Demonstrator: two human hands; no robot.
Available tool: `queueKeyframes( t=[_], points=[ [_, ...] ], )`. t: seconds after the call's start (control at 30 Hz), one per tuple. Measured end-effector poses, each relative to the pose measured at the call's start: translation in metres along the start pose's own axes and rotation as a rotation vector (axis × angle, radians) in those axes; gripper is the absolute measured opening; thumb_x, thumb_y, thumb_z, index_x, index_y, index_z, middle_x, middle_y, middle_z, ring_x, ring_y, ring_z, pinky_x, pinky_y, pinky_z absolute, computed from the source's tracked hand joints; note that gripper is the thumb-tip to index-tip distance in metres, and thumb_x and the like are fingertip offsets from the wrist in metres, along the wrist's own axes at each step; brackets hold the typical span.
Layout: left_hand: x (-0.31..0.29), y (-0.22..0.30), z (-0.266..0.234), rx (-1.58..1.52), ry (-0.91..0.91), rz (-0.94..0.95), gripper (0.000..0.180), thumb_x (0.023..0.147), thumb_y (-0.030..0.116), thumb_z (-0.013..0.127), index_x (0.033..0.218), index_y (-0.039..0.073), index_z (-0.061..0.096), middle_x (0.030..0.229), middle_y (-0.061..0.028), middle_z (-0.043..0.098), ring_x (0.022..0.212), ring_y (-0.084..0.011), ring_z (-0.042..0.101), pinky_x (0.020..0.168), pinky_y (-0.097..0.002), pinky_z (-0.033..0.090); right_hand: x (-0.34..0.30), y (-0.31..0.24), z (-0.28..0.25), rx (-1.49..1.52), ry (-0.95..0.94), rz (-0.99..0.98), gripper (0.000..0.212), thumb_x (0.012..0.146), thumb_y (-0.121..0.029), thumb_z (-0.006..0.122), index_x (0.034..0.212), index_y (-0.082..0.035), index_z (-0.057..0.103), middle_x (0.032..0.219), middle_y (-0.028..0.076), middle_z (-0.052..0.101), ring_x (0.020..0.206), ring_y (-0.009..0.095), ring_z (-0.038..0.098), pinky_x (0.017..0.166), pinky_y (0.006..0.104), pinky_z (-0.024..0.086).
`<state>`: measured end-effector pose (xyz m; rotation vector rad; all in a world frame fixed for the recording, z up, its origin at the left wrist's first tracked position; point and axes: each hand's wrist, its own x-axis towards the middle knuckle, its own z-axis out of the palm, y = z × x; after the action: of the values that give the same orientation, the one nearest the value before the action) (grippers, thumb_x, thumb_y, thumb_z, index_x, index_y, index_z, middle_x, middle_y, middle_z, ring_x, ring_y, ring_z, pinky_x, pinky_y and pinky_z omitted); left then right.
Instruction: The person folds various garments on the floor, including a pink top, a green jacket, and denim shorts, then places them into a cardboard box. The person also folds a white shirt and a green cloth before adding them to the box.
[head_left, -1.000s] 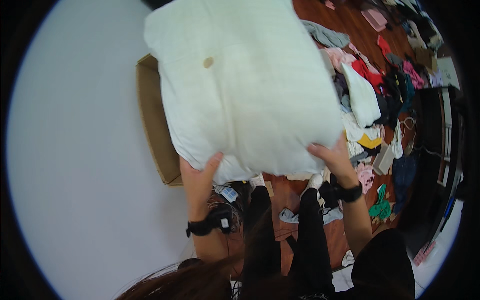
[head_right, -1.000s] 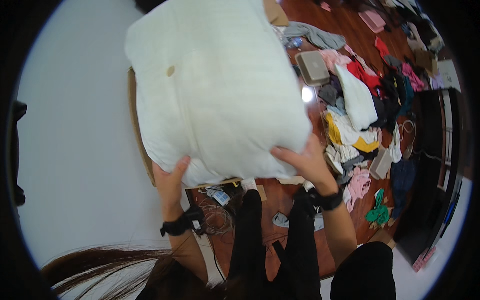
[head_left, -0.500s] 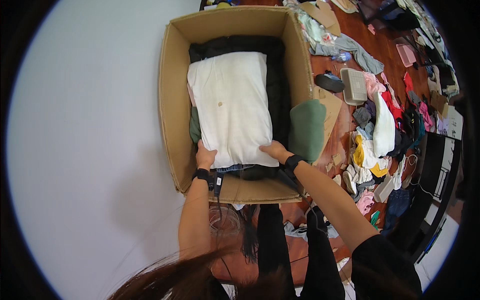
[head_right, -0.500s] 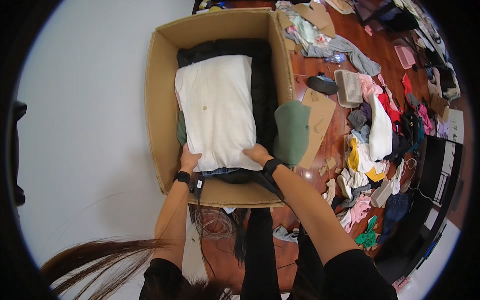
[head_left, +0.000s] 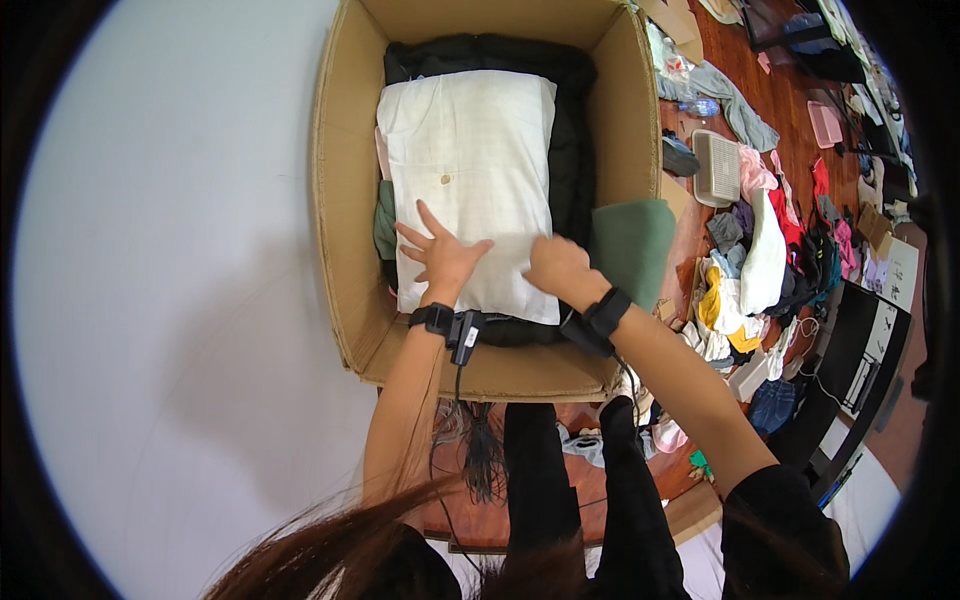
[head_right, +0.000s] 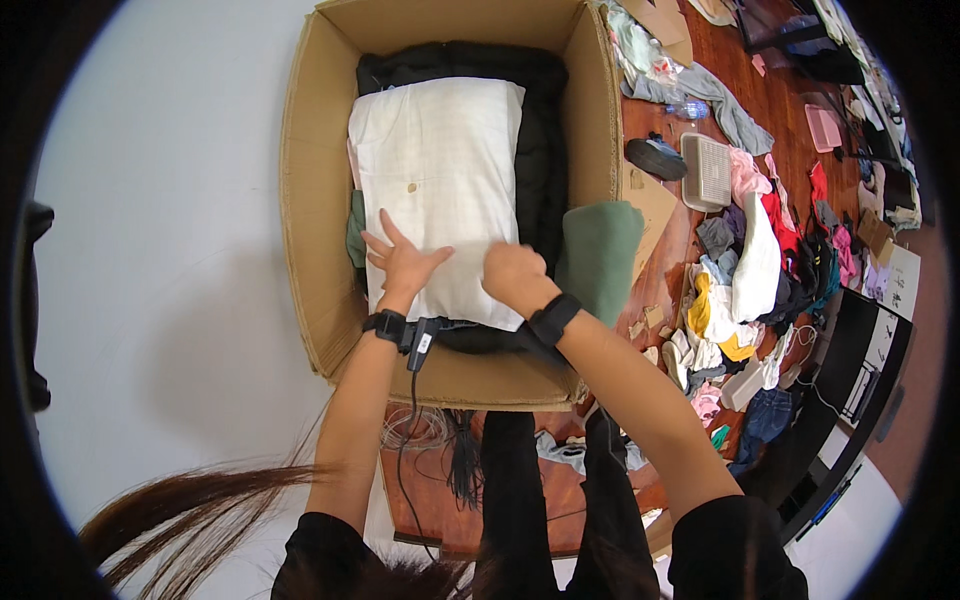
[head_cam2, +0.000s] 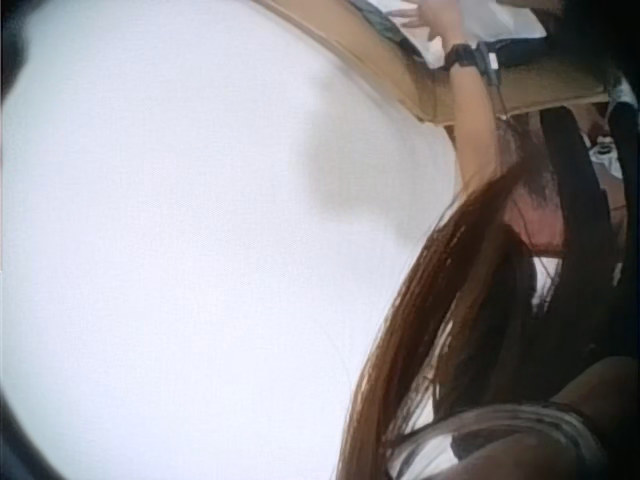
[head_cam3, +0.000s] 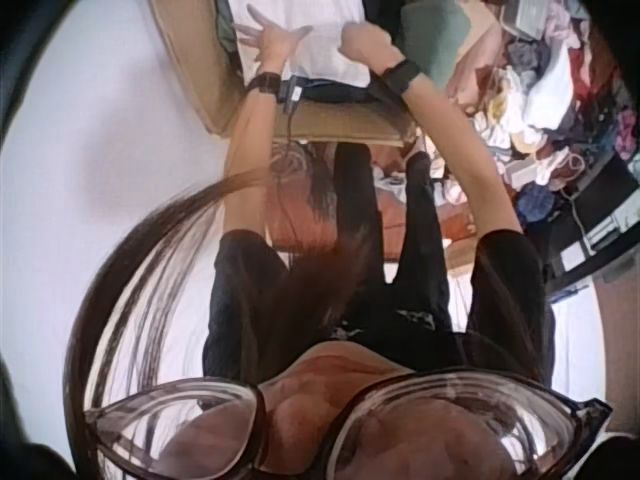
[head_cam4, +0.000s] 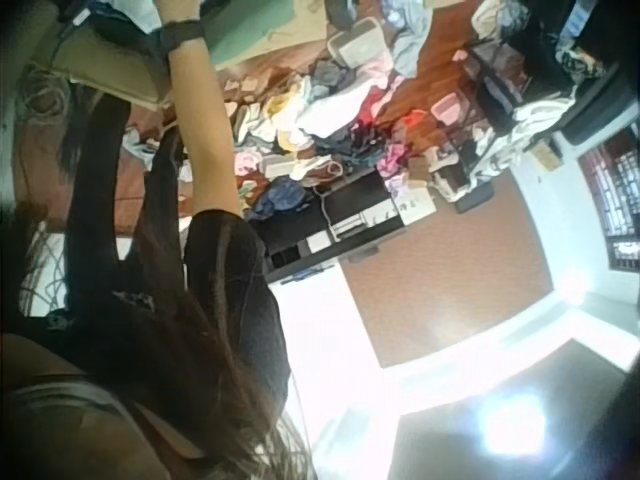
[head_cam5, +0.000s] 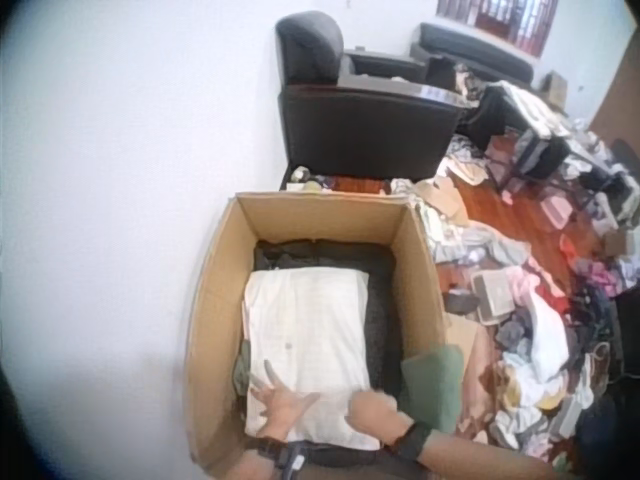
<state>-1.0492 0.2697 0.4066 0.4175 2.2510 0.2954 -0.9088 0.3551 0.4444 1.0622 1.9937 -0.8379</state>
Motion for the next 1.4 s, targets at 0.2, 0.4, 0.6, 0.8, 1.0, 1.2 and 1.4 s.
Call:
queueKeyframes(
  t=[0.2, 0.4, 0.6, 0.8, 1.0, 1.2, 1.4],
  points=[
    [0.004, -0.001, 0.020, 0.269, -0.244, -0.222, 0.148, 0.048, 0.047, 0.093, 0.152, 0.028, -0.012, 0.147, -0.0244, -0.036, 0.135, -0.0585, -0.020, 0.094, -0.0824, 0.014, 0.068, -0.033, -0.028, -0.083, 0.509, -0.172, 0.091, 0.069, -0.020, 0.079, 0.145, -0.035, 0.031, 0.156, 0.019, 0.004, 0.134, 0.056, 0.021, 0.093, 0.0743, 0.033],
    [0.029, -0.028, 0.059, 0.317, -0.182, -0.219, 0.152, 0.046, 0.058, 0.089, 0.150, 0.027, -0.018, 0.146, -0.0272, -0.037, 0.133, -0.0597, -0.024, 0.091, -0.0833, 0.014, 0.153, -0.038, -0.051, -0.304, 0.402, 0.028, 0.128, 0.052, -0.039, 0.091, 0.148, -0.051, 0.007, 0.154, 0.020, -0.023, 0.130, 0.069, 0.001, 0.090, 0.0836, 0.023],
    [0.065, -0.048, 0.090, 0.306, -0.249, -0.271, 0.152, 0.049, 0.063, 0.085, 0.149, 0.021, -0.021, 0.142, -0.0348, -0.037, 0.130, -0.0612, -0.028, 0.087, -0.0855, 0.003, 0.220, -0.043, -0.045, -0.191, 0.390, 0.053, 0.126, 0.051, -0.031, 0.092, 0.146, -0.053, 0.012, 0.155, 0.018, -0.023, 0.129, 0.070, -0.005, 0.090, 0.0856, 0.017],
    [0.082, -0.054, 0.091, 0.310, -0.435, -0.378, 0.151, 0.052, 0.068, 0.081, 0.146, 0.015, -0.024, 0.139, -0.0395, -0.036, 0.128, -0.0646, -0.026, 0.084, -0.0868, -0.001, 0.256, -0.061, -0.032, -0.180, 0.234, 0.212, 0.127, 0.046, -0.030, 0.094, 0.144, -0.054, 0.017, 0.154, 0.018, -0.025, 0.128, 0.070, -0.011, 0.092, 0.0857, 0.010],
    [0.083, -0.049, 0.089, 0.301, -0.492, -0.403, 0.151, 0.052, 0.070, 0.080, 0.144, 0.013, -0.027, 0.138, -0.0416, -0.035, 0.127, -0.0653, -0.025, 0.083, -0.0877, -0.001, 0.263, -0.076, -0.038, -0.261, 0.143, 0.337, 0.103, 0.072, -0.031, 0.079, 0.146, -0.054, 0.011, 0.154, 0.022, -0.024, 0.126, 0.073, -0.007, 0.090, 0.0869, 0.009],
    [0.081, -0.048, 0.087, 0.282, -0.494, -0.394, 0.150, 0.054, 0.068, 0.080, 0.144, 0.014, -0.027, 0.138, -0.0419, -0.034, 0.128, -0.0657, -0.024, 0.084, -0.0873, -0.002, 0.278, -0.087, -0.022, -0.293, 0.249, 0.482, 0.070, 0.093, -0.034, 0.051, 0.144, -0.058, 0.011, 0.158, 0.013, -0.018, 0.127, 0.071, -0.008, 0.091, 0.0866, 0.004],
    [0.071, -0.051, 0.083, 0.231, -0.331, -0.299, 0.127, 0.055, 0.063, 0.082, 0.149, 0.022, 0.007, 0.145, -0.0396, -0.024, 0.129, -0.0675, -0.016, 0.084, -0.0875, -0.002, 0.277, -0.080, -0.003, -0.205, 0.468, 0.381, 0.071, 0.090, -0.031, 0.056, 0.145, -0.055, 0.019, 0.157, 0.017, -0.018, 0.127, 0.072, -0.009, 0.088, 0.0877, 0.002]
  ],
)
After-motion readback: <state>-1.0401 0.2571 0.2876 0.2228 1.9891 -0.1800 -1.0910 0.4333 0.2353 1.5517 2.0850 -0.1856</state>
